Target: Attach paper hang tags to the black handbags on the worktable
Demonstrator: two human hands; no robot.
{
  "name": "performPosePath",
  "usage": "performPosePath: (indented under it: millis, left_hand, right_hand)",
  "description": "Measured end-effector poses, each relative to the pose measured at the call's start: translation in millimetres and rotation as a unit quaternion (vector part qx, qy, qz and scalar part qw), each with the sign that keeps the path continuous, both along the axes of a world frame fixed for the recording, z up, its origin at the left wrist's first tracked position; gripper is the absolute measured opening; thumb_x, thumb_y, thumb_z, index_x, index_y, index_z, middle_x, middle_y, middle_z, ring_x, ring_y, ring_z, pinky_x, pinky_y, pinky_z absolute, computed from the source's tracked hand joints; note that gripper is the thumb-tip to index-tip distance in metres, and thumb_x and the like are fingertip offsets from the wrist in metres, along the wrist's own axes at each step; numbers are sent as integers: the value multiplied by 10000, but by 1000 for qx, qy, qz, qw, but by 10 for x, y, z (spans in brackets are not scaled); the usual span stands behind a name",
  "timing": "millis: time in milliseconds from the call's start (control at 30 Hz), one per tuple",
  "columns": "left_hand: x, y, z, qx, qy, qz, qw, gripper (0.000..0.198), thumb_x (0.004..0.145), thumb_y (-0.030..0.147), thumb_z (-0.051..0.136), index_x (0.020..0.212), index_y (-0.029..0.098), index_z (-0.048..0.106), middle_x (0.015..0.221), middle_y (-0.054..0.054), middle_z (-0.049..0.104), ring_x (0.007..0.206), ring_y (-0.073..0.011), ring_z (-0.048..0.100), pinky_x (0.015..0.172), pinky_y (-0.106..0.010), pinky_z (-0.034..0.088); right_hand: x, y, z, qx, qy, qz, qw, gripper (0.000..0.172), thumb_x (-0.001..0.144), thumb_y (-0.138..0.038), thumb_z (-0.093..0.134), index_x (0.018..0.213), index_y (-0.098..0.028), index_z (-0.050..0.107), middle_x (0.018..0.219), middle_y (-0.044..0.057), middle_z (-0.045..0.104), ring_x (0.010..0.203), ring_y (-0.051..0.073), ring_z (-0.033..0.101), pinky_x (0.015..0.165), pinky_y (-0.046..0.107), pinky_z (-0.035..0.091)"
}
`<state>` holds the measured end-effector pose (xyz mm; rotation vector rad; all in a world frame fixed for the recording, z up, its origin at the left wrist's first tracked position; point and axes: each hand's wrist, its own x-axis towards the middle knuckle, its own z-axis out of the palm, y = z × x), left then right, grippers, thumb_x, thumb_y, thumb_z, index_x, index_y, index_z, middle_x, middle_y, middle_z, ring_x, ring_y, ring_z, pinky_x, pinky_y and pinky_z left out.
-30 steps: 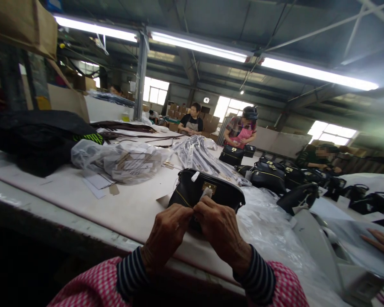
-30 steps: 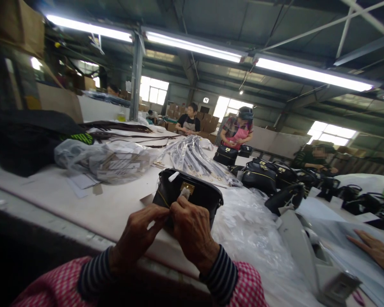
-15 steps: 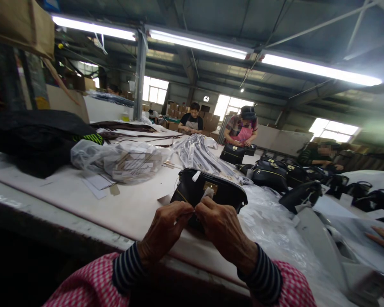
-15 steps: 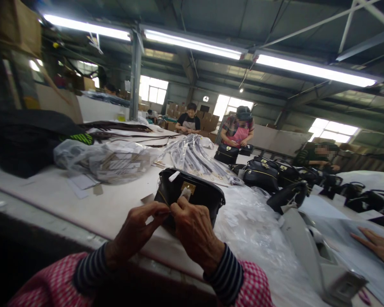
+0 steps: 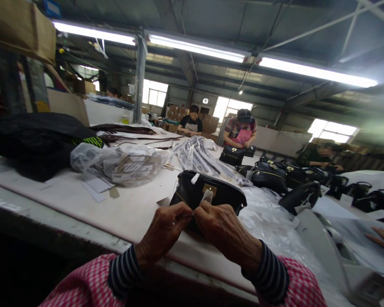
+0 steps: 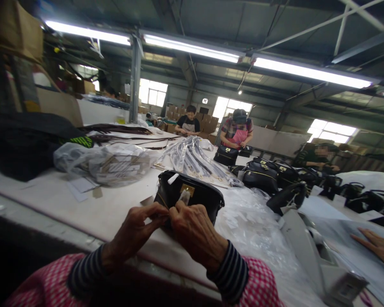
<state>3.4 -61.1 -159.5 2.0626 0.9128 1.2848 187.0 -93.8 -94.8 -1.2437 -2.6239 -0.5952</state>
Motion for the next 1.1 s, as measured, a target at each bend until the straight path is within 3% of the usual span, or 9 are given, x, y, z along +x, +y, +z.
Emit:
performPosePath:
  millis: [167, 367, 533, 833, 967, 1100]
  left_hand:
    - [-17, 4, 64, -26, -8, -11, 1000, 153, 918, 245, 568, 820, 190, 672, 754, 15, 664, 719, -140, 601, 672, -231, 428]
    - [92, -17, 94, -89, -78, 6, 993, 105, 811, 180, 600, 710, 180, 629, 646, 30, 595, 628, -125, 547, 584, -225, 395]
    - [168, -35, 168, -115, -119, 23, 986, 97, 749, 155, 587, 656, 177, 606, 631, 32, 565, 593, -111, 499, 569, -221, 388]
    - [241, 22, 276, -195, -187, -8, 963, 84, 644, 119, 593, 603, 166, 536, 572, 45, 502, 589, -104, 449, 551, -209, 354]
    - [163, -36, 302, -243, -176, -32, 953, 47, 663, 172, 628, 669, 158, 584, 567, 42, 536, 534, -88, 433, 495, -196, 315]
    - [78, -38, 338, -351, -171, -30, 920, 257, 727, 382, 667, 830, 154, 607, 677, -28, 676, 484, -100, 499, 453, -198, 322]
  right_hand:
    - [-16, 34, -15, 36, -4, 41, 998, 167, 896, -43, 556, 858, -200, 516, 813, -2, 586, 586, 142, 478, 541, 327, 215]
    - [6, 97, -265, 171, 15, 115, 978, 180, 994, -136, 427, 843, -194, 508, 791, 28, 571, 674, 178, 500, 603, 349, 277]
    - [24, 109, -402, 184, 56, 100, 976, 184, 992, -127, 424, 855, -186, 531, 794, 36, 568, 704, 182, 516, 620, 350, 308]
    - [17, 68, -544, 193, 89, 52, 976, 154, 976, -101, 466, 887, -177, 565, 784, 36, 567, 693, 176, 527, 634, 342, 339]
    - [-2, 88, -602, 227, 109, 57, 966, 168, 974, -119, 482, 840, -180, 562, 755, 29, 564, 670, 168, 522, 624, 342, 328]
    - [-3, 113, -623, 245, 117, 88, 958, 154, 979, -129, 496, 859, -169, 583, 750, 26, 580, 656, 163, 511, 600, 341, 313]
